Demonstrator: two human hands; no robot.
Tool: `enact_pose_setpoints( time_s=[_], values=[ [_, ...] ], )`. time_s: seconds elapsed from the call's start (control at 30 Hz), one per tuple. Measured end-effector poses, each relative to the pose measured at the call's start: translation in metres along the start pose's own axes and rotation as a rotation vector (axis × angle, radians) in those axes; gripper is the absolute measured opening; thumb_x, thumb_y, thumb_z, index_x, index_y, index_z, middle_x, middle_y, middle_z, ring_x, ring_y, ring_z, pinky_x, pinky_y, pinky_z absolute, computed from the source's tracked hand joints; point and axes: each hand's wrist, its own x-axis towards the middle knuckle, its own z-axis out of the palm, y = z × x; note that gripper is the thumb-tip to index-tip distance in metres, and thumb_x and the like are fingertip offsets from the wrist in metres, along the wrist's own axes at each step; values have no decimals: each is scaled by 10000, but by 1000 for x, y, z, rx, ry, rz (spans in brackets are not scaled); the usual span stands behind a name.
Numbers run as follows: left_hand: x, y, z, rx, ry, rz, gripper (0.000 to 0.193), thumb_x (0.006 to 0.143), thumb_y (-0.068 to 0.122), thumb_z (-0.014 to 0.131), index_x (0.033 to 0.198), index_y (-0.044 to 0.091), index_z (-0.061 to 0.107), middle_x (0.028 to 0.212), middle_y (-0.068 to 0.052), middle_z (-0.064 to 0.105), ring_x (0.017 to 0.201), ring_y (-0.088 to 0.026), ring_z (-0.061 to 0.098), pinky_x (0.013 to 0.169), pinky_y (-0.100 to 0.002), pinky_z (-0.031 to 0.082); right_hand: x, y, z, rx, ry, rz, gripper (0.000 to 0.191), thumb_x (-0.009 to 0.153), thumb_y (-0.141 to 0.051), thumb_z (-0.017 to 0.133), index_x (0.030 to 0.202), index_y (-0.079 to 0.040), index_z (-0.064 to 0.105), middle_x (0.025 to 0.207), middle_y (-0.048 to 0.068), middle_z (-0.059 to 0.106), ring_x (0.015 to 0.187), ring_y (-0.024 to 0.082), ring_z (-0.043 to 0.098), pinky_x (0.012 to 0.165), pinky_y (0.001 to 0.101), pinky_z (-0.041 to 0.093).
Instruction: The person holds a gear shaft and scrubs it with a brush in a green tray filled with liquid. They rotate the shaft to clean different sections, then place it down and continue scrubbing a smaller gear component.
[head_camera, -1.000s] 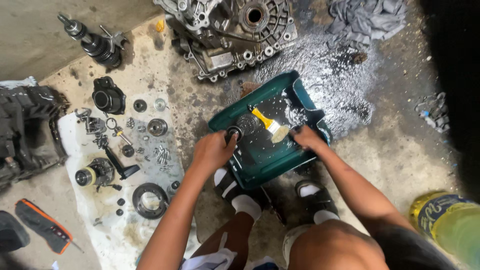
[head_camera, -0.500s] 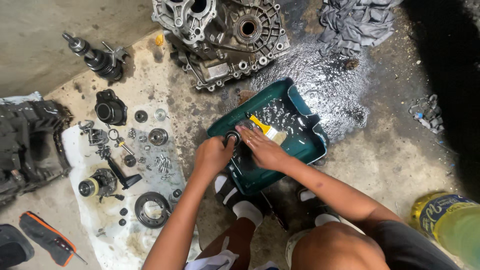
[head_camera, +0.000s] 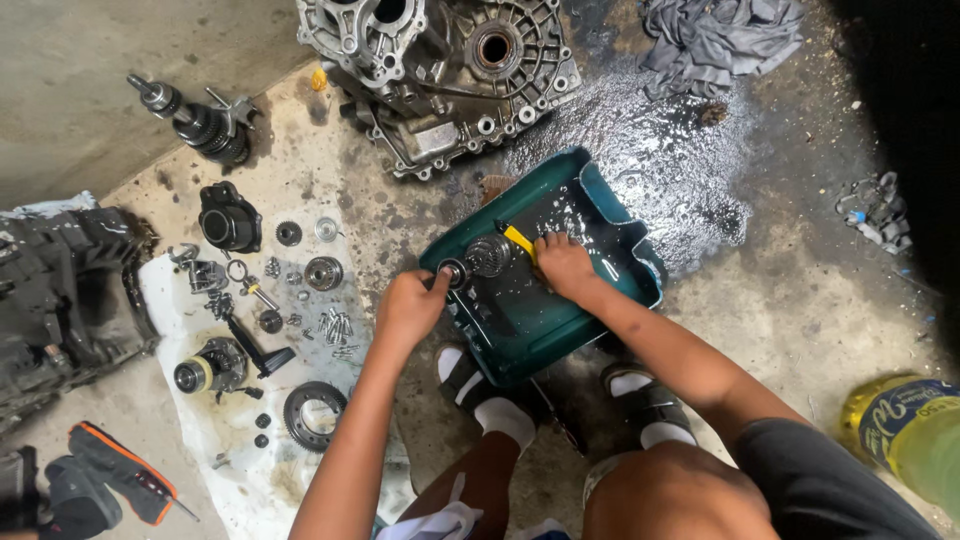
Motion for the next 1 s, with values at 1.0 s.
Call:
enact_pose_setpoints(
  time_s=[1.0],
  values=[
    [-6, -7, 5, -72, 156, 224, 250, 875, 309, 717, 999, 96, 763, 808, -217, 729, 789, -408, 721, 718, -481, 551, -11, 19, -43, 1063, 262, 254, 224, 958, -137, 710, 1156, -45, 763, 1058, 119, 750, 915, 213, 703, 830, 329, 595]
  ],
)
